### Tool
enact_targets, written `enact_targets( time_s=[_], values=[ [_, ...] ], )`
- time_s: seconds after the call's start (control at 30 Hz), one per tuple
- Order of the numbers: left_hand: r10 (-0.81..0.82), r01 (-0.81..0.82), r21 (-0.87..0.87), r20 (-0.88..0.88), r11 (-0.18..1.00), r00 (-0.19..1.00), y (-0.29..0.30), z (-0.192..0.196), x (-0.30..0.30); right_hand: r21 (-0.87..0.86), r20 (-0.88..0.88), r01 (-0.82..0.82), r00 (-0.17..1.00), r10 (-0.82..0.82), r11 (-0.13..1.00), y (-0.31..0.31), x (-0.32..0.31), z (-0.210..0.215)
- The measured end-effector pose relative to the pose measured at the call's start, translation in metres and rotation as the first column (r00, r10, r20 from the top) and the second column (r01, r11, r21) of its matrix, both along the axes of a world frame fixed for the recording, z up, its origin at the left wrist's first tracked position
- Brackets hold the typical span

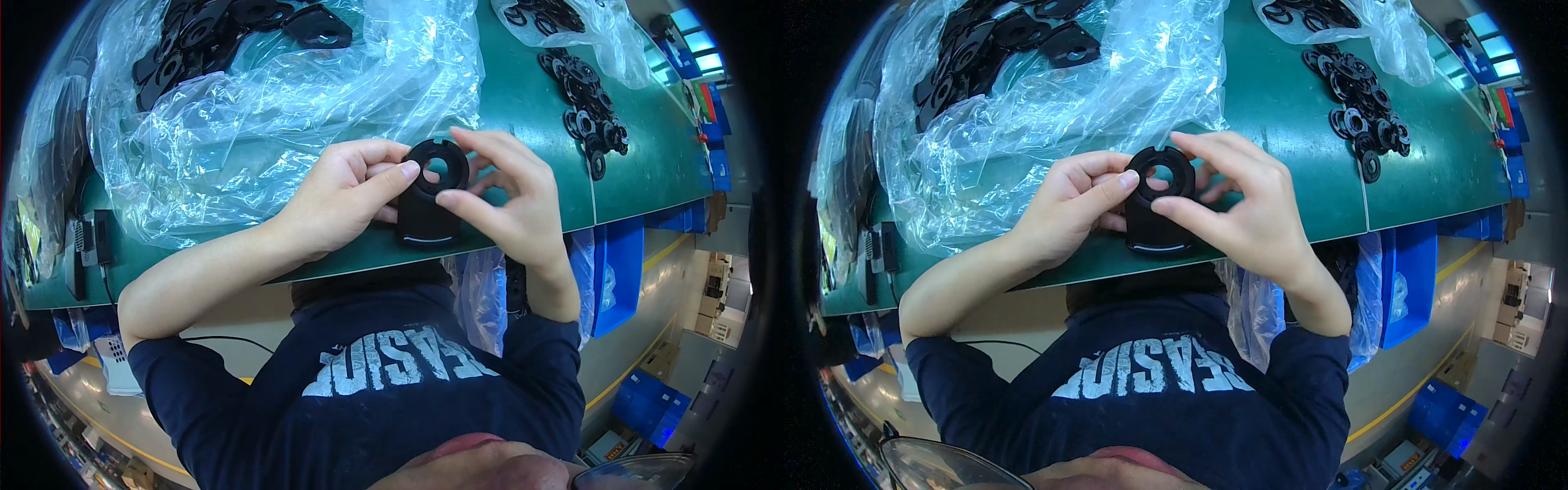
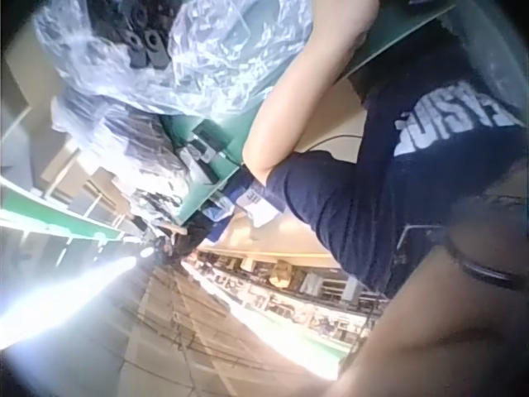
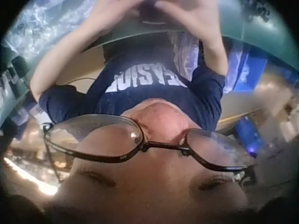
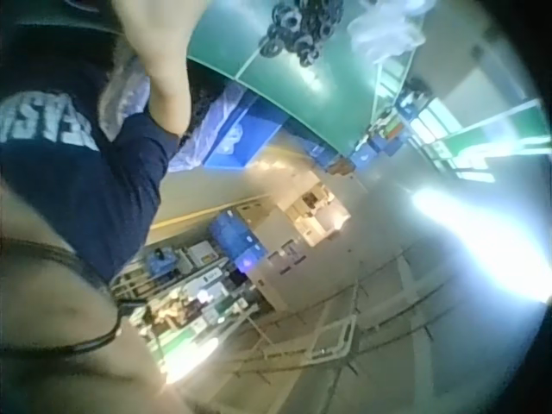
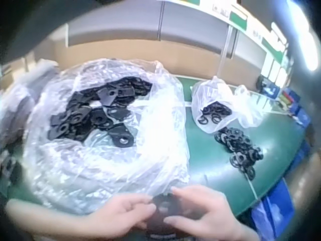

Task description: The person assembles black plastic components by hand at a workstation.

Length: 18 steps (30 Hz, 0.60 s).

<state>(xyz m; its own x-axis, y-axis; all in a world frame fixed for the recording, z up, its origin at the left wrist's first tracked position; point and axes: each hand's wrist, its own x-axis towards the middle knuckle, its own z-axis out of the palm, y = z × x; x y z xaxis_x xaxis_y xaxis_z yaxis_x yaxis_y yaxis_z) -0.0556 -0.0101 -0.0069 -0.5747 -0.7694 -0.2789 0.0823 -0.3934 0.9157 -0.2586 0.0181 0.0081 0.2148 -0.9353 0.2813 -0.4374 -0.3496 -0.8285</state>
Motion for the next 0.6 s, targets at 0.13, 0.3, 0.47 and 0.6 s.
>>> enact_targets(
  time_s=[0.13, 0.3, 0.47, 0.6],
  values=[
    [-0.035, 0.035, -0.001, -0.071, 0.999, 0.997, -0.001, -0.003, 0.002, -0.121, -0.117, 0.044, 0.991, -0.059, 0.992, 0.011, 0.003, -0.003],
    [-0.057, 0.055, -0.035, -0.082, 0.998, 0.995, -0.001, -0.003, 0.003, -0.245, -0.128, 0.037, 0.989, -0.070, 0.969, 0.013, 0.011, -0.008],
    [-0.066, 0.063, -0.050, -0.057, 0.997, 0.996, 0.002, -0.002, 0.004, -0.179, -0.066, 0.011, 0.998, -0.024, 0.984, 0.014, 0.009, -0.009],
    [-0.065, 0.061, -0.066, -0.047, 0.996, 0.997, 0.004, -0.002, 0.003, 0.241, 0.229, 0.007, 0.971, -0.064, 0.971, 0.015, 0.009, -0.011]
  ],
)
